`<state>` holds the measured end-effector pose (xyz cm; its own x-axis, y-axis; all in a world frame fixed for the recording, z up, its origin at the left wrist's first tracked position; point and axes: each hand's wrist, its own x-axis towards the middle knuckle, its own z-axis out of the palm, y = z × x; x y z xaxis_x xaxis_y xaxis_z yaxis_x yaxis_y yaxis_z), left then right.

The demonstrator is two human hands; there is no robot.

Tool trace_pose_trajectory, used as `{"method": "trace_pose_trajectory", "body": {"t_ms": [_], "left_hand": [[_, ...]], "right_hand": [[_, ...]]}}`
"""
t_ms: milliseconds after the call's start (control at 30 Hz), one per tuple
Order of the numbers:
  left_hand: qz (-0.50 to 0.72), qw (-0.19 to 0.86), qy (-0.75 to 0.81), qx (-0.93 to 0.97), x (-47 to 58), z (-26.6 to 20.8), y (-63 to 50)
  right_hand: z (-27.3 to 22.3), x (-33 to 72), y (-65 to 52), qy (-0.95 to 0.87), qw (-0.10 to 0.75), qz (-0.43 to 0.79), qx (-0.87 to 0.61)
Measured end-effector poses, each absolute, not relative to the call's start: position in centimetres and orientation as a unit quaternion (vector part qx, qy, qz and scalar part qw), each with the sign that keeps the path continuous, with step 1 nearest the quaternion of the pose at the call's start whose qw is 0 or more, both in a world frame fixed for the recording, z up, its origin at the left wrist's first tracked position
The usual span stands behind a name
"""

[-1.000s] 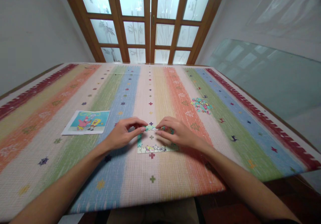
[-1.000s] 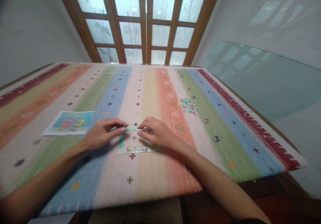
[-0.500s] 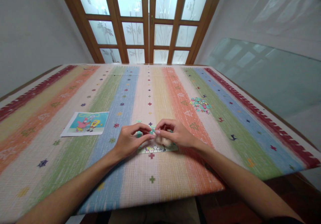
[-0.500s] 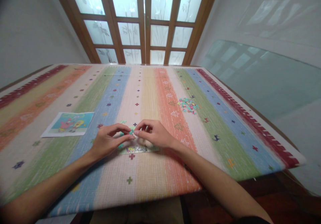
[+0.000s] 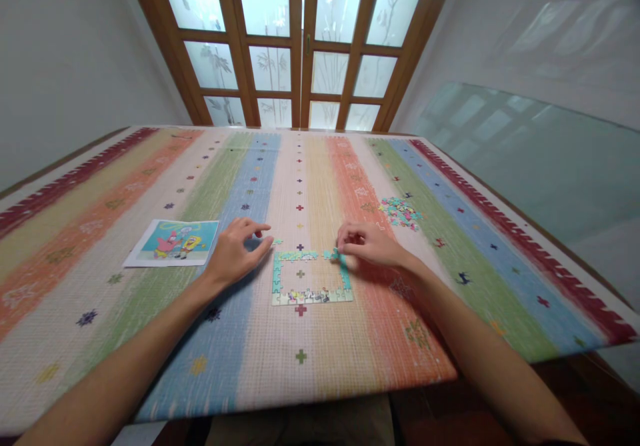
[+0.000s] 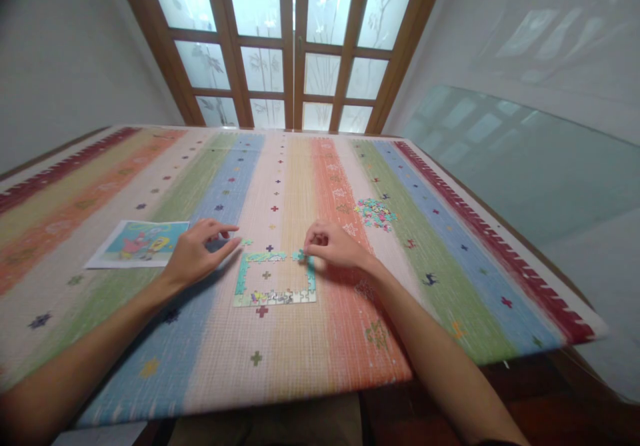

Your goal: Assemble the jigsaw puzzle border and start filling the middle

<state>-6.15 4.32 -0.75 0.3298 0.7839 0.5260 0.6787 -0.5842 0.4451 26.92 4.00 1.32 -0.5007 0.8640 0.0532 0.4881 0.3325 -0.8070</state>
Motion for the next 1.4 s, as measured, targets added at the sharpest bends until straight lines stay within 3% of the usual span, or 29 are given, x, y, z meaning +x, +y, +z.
{"method": "trace_pose_trajectory", "body": {"t_ms": [233, 767, 1400], "left_hand": [[0.275, 0.111, 0.48, 0.825, -6.4, -1.3, 4.87], [0.298, 0.116, 0.446, 0.836, -6.31, -1.7, 5.02], [0.289, 0.118, 0.449, 0.837, -6.04, -1.68, 4.81]], "right_hand": [[0.65, 26.68, 3.91, -0.796, 0.203, 0.335, -0.462], [0.7, 26.31, 3.7, -0.816, 0.206, 0.264, -0.472], [0.74, 26.37, 3.63, -0.812, 0.198, 0.29, -0.465]]}}
